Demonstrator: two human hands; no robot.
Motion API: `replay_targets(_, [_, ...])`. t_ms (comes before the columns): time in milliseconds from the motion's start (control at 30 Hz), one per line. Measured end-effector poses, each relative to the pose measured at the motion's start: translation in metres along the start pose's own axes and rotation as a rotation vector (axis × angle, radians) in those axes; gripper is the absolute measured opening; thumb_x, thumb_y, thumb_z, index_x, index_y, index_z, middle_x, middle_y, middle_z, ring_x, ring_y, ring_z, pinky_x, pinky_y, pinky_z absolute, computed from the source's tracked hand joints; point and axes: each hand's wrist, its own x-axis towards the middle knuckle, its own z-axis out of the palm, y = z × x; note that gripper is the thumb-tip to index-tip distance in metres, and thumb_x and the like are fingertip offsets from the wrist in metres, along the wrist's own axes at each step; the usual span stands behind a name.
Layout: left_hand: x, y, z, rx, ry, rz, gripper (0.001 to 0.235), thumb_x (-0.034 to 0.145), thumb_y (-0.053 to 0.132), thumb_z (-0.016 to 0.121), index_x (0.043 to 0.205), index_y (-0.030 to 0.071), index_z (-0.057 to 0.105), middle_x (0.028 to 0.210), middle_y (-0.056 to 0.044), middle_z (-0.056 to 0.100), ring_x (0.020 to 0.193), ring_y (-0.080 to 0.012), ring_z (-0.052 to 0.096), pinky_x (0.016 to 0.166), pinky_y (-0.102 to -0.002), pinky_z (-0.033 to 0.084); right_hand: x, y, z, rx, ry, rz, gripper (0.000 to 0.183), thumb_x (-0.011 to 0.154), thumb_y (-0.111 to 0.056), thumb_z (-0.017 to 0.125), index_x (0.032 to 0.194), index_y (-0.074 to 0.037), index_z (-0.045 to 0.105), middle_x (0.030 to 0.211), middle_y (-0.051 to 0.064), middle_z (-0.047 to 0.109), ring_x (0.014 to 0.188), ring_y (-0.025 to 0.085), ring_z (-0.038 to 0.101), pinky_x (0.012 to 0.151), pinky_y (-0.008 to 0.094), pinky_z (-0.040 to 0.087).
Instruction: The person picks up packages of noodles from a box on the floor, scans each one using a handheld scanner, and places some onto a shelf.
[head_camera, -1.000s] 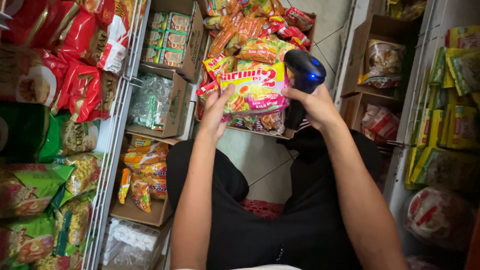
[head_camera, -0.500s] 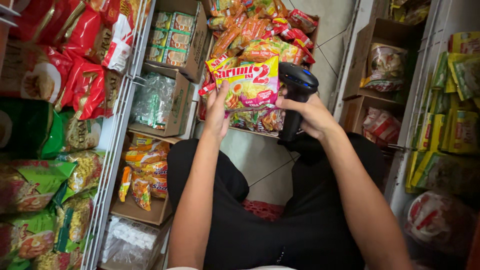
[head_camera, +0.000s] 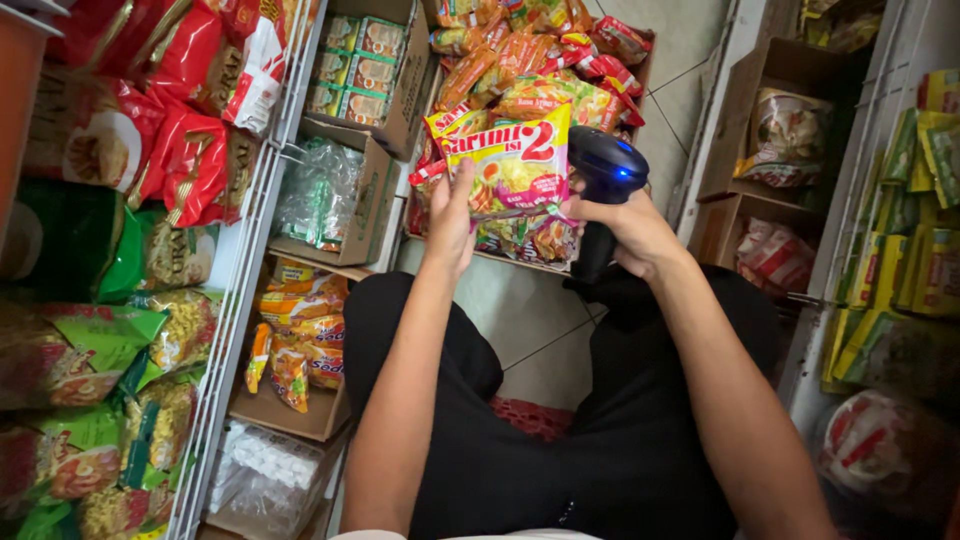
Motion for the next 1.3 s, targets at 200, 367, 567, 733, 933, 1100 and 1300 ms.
replay_targets(200, [-0.001,-0.006,0.002,0.11,0.021,0.084,0.044,0.104,0.032,0.061,0.136,0.002,0.055,0.13,-0.008,0.065,0.119,-0.0152,0.061,0.105,-0.034,0.047,0.009,0.014,-0.005,-0.108,0.047,-0.147,0.031,0.077,-0.002,0.083,0.1,-0.006,0.062,0.088,0.001,0.066,0.077,0.013,0.066,0.068,0.03,0.052])
replay_targets(367, [-0.001,-0.017,0.004,0.165,0.051,0.117,0.04,0.105,0.03,0.06,0.134,0.002,0.055,0.127,-0.007,0.065,0.117,-0.014,0.06,0.104,-0.034,0.047,0.017,0.028,-0.011,-0.151,0.145,-0.194,0.028,0.08,-0.001,0.08,0.102,-0.004,0.064,0.089,0.002,0.067,0.076,0.013,0.064,0.071,0.029,0.053])
replay_targets(567, [0.002,-0.014,0.004,0.265,0.056,0.141,0.044,0.105,0.033,0.061,0.135,0.002,0.055,0.127,-0.008,0.066,0.116,-0.0144,0.061,0.104,-0.033,0.047,0.018,0.027,-0.016,-0.174,0.14,-0.244,0.032,0.08,0.001,0.074,0.109,-0.007,0.064,0.097,-0.002,0.066,0.086,0.01,0.065,0.077,0.029,0.054])
replay_targets(733, [0.004,0.004,0.004,0.277,0.013,0.114,0.051,0.104,0.038,0.06,0.139,0.002,0.053,0.13,-0.009,0.065,0.118,-0.0159,0.061,0.105,-0.034,0.048,0.011,0.013,-0.023,-0.148,0.051,-0.24,0.028,0.082,0.001,0.076,0.106,-0.004,0.062,0.096,0.001,0.063,0.088,0.014,0.064,0.079,0.031,0.053])
replay_targets(933, [-0.001,0.001,0.01,0.197,0.174,-0.325,0.062,0.091,0.045,0.061,0.142,0.014,0.048,0.134,-0.011,0.061,0.12,-0.0257,0.063,0.097,-0.042,0.054,0.003,0.004,-0.019,0.095,0.055,-0.181,0.034,0.08,0.001,0.076,0.109,-0.008,0.061,0.096,0.001,0.064,0.09,0.014,0.066,0.081,0.03,0.055])
replay_targets(1100, [-0.004,-0.038,0.001,1.005,0.061,-0.017,0.063,0.099,0.049,0.059,0.145,0.005,0.053,0.136,-0.016,0.063,0.125,-0.029,0.063,0.107,-0.039,0.048,0.003,0.003,-0.019,0.174,0.039,-0.139,0.032,0.083,0.0,0.073,0.111,-0.008,0.059,0.095,0.002,0.064,0.087,0.015,0.067,0.076,0.032,0.056])
replay_targets(1300, [-0.02,-0.024,0.023,1.186,-0.307,0.312,0.092,0.074,0.028,0.08,0.152,0.007,0.036,0.144,-0.023,0.044,0.13,-0.0441,0.053,0.106,-0.049,0.043,0.008,0.003,-0.019,0.134,0.047,-0.134,0.031,0.083,0.002,0.07,0.11,-0.007,0.058,0.09,0.005,0.063,0.076,0.017,0.065,0.069,0.033,0.056])
